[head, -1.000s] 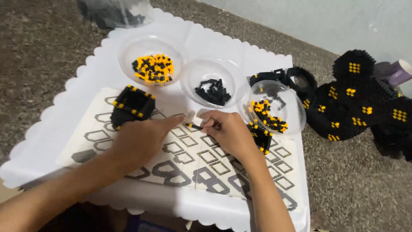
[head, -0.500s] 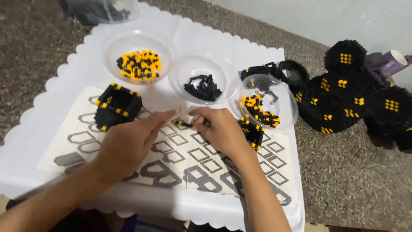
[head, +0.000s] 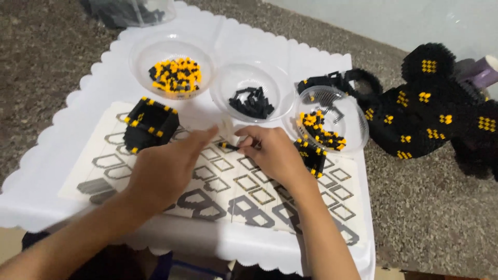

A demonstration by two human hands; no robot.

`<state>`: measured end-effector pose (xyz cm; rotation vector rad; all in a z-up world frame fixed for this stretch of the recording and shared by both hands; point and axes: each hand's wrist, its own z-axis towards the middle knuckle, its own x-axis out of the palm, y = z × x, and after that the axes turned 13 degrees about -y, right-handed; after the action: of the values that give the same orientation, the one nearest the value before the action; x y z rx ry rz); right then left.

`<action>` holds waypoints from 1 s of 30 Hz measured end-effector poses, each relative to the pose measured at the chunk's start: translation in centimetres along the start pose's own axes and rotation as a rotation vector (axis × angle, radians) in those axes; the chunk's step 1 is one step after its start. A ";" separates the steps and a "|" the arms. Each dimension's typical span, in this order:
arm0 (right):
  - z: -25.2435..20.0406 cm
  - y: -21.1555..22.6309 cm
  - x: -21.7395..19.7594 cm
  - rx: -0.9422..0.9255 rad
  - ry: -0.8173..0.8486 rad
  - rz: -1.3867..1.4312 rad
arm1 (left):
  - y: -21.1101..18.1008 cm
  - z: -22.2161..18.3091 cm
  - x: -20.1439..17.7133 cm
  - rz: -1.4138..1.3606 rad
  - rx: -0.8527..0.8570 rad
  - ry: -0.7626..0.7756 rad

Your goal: Assembling a 3D puzzle by snapping together small black and yellow interlocking plastic pieces.

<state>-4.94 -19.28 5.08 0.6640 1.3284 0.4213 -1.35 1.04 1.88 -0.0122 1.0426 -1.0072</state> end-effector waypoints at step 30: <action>0.0 -0.2 -1.2 -0.123 -0.421 0.682 | 1.2 8.6 3.0 -1.061 -0.140 0.206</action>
<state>-5.19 -20.19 5.87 1.0344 0.6454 0.8499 6.04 -4.10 3.91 -0.6445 1.3123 -1.9079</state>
